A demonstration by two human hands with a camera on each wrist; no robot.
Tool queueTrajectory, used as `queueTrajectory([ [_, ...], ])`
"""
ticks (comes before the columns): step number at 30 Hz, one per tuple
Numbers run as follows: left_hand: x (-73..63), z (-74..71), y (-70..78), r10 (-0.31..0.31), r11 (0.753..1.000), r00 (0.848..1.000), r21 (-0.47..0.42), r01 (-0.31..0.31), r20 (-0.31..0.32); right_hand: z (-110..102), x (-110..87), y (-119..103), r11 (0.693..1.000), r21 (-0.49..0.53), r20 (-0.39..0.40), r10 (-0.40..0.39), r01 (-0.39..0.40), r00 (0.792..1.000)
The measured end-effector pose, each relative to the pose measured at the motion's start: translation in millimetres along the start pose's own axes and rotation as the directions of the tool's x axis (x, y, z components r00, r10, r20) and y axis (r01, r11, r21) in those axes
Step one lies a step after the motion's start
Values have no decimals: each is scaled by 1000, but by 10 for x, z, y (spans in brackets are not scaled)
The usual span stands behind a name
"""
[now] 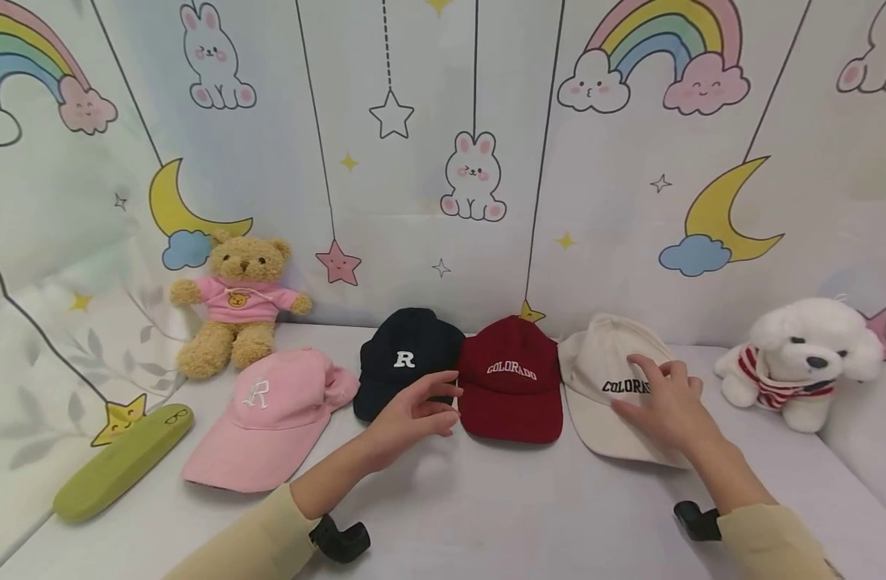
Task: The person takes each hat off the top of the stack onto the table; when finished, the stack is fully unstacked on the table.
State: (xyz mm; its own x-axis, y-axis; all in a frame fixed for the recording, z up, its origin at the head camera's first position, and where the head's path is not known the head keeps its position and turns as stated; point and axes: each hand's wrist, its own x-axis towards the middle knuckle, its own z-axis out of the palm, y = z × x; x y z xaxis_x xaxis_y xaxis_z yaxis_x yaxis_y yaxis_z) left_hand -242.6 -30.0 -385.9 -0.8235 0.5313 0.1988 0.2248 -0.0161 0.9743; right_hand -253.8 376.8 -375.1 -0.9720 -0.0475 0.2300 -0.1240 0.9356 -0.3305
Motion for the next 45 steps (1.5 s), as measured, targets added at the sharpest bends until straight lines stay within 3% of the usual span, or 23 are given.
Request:
queueTrajectory([
  [11,-184,-137,-21,3,1000,1000,17,-3,1,35,22,-56,1000,-7,-7,7,-7,1000],
  [19,-276,-179,13,14,997,1000,77,-13,-6,13,31,-98,1000,-23,7,12,-12,1000],
  [25,-369,-223,15,43,989,999,144,-39,-26,-40,74,-219,999,-46,-64,-32,29,997],
  [34,-510,-383,54,108,977,990,193,-88,-92,-21,224,-775,986,43,-61,-158,160,986],
  [41,-662,-555,50,118,952,980,297,-66,-159,122,343,-1288,961,145,-76,-228,237,971],
  [45,-760,-660,53,101,948,979,317,-39,-179,224,406,-1548,949,199,-70,-233,242,970],
])
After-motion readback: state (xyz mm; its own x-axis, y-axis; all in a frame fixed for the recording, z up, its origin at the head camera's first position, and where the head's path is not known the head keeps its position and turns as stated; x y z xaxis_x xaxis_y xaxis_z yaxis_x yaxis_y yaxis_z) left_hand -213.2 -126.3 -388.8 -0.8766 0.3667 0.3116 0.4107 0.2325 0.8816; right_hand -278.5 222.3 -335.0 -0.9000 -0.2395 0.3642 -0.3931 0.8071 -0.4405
